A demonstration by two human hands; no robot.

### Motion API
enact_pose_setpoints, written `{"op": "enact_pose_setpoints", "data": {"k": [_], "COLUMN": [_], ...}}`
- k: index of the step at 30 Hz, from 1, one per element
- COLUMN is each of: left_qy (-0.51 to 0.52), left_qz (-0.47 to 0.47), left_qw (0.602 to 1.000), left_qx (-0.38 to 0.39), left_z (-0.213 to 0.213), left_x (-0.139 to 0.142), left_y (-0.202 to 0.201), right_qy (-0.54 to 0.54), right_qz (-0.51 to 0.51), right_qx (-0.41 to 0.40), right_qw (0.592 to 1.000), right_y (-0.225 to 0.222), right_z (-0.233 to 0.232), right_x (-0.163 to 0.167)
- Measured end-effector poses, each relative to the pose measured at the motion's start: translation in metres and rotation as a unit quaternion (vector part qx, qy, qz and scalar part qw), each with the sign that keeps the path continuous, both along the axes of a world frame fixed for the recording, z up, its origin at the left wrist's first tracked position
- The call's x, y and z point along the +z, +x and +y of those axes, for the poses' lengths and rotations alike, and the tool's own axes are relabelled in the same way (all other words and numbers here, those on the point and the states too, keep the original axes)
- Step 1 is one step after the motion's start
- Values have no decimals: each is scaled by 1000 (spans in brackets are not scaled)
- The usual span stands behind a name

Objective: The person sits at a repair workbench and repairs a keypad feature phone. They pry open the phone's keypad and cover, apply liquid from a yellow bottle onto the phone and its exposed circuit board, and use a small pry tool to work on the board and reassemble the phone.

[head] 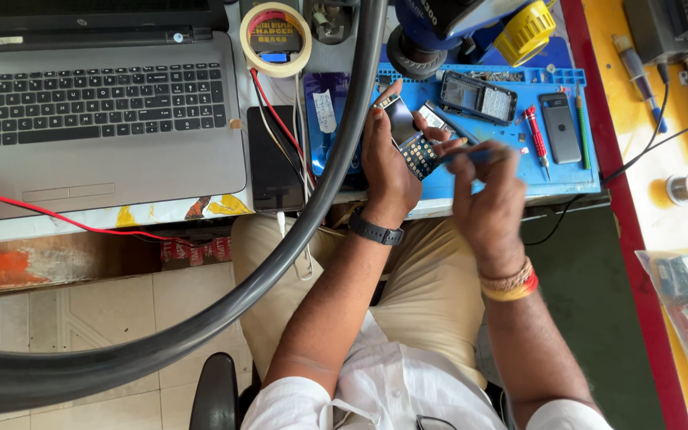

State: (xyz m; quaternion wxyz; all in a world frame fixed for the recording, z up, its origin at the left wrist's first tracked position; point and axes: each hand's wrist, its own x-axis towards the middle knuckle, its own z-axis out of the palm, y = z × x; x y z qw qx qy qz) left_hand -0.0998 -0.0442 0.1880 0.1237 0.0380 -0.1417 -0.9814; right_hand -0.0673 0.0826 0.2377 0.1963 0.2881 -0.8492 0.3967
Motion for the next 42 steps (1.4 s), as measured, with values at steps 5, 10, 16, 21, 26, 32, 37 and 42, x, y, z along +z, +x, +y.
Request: {"op": "enact_pose_setpoints", "data": {"k": [5, 10, 16, 21, 26, 32, 37, 42], "left_qy": [-12, 4, -33, -103, -19, -23, -73, -93], "left_qz": [1, 10, 10, 15, 22, -10, 13, 26], "left_qw": [1000, 1000, 999, 990, 999, 999, 995, 993], "left_qx": [3, 3, 40, 95, 28, 21, 67, 66], "left_z": [0, -1, 0, 3, 0, -1, 0, 0], "left_x": [1, 0, -5, -7, 0, 7, 4, 4], "left_y": [0, 0, -1, -2, 0, 5, 3, 4], "right_qy": [22, 54, 22, -47, 36, 68, 42, -21], "right_qz": [12, 30, 22, -18, 20, 80, 55, 21], "right_qx": [6, 24, 43, 36, 29, 31, 28, 2], "right_qw": [1000, 998, 999, 998, 999, 994, 997, 1000], "right_y": [1, -3, -8, -10, -8, -13, -12, -13], "right_z": [-1, 2, 1, -6, -2, 4, -3, -5], "right_x": [-1, -13, -11, 1, -6, -17, -3, 4]}}
